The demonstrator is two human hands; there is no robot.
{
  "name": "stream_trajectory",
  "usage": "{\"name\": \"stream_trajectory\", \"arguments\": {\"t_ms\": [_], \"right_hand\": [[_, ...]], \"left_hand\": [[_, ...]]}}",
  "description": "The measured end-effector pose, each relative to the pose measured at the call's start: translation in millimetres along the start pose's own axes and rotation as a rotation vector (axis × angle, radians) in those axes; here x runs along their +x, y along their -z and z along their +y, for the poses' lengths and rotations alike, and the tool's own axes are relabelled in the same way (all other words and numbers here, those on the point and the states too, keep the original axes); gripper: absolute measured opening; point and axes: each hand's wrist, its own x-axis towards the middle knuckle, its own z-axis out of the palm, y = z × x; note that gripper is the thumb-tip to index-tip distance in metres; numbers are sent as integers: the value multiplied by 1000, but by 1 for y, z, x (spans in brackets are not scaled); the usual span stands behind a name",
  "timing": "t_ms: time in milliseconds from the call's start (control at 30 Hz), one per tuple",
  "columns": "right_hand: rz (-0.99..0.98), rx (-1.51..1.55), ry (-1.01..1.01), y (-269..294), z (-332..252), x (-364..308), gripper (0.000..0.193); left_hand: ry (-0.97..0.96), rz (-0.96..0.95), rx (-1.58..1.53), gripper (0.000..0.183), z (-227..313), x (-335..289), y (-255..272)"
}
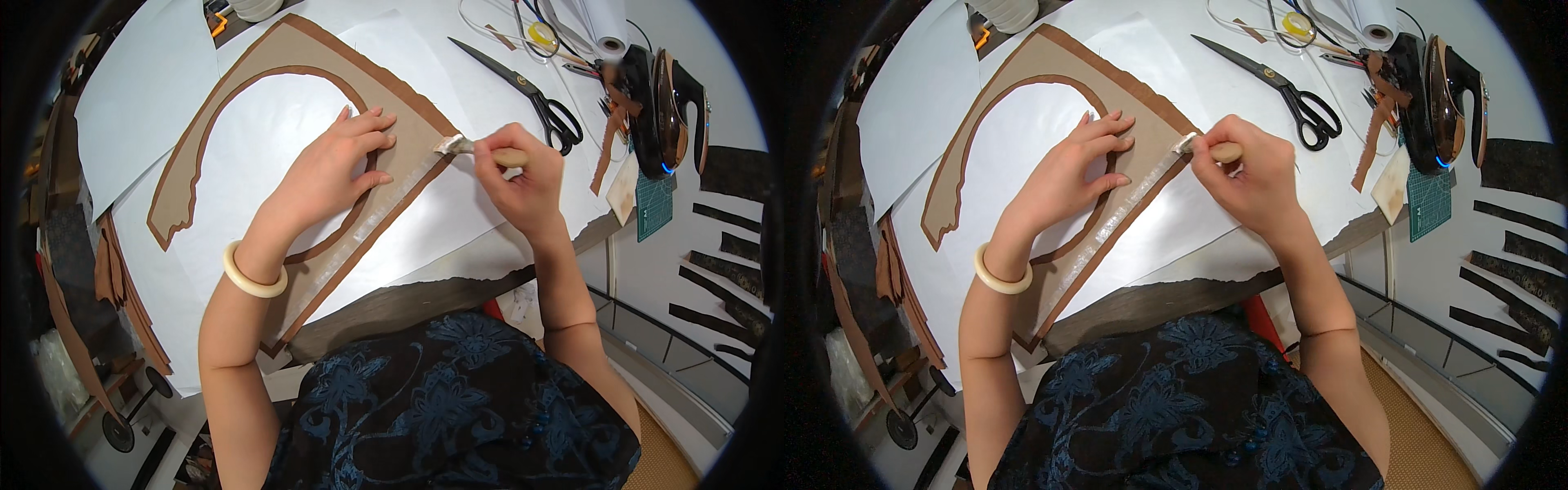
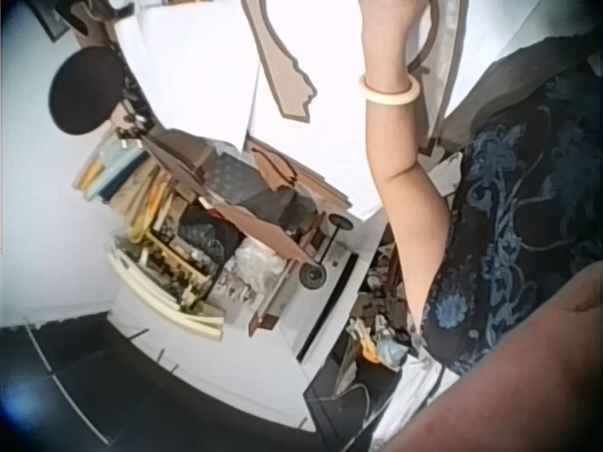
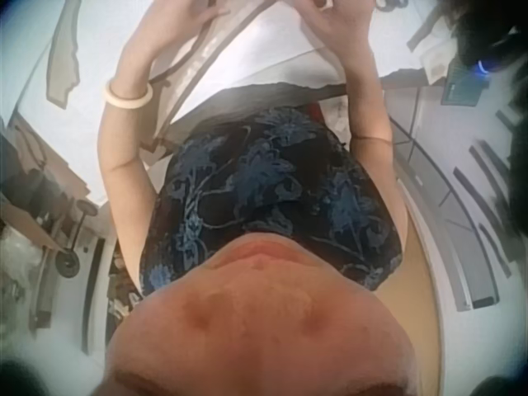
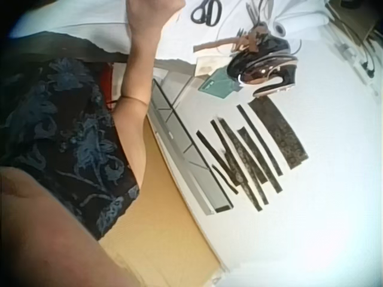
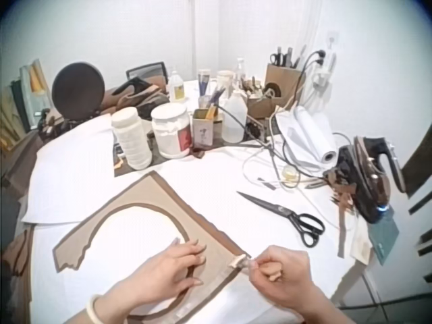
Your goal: The person uses scissors to cut a brown patterned material along a pre-drawn outline on a white surface. After cutting the shape, the person applies a white adhesive to the edges of the material using a brush.
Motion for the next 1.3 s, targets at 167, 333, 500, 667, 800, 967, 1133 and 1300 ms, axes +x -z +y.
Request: {"name": "stream_trajectory", "arguments": {"t_ms": [167,333,500,667,800,967,1133,1300], "right_hand": [[18,-30,28,2,-1,-3,21],[15,-10,-4,-1,1,-3,21],[-9,41,-49,-5,2,0,20],[2,46,-33,-10,1,0,20],[26,13,0,-3,-12,-4,20],[-37,13,-33,-9,-18,-16,20],[-68,15,-12,-21,-27,-21,15],[-6,66,17,-38,-38,-30,18]], "left_hand": [[-3,-1,7,40,0,0,0],[-10,6,1,40,-2,0,0],[-11,13,-5,41,-4,-2,-2],[-25,23,-12,41,-5,-3,-3],[-35,26,-25,41,-6,-3,-3],[-16,-37,-35,48,-8,-4,0],[-22,-112,-49,56,-16,-4,4],[-29,-137,-73,57,-22,-4,6]]}}
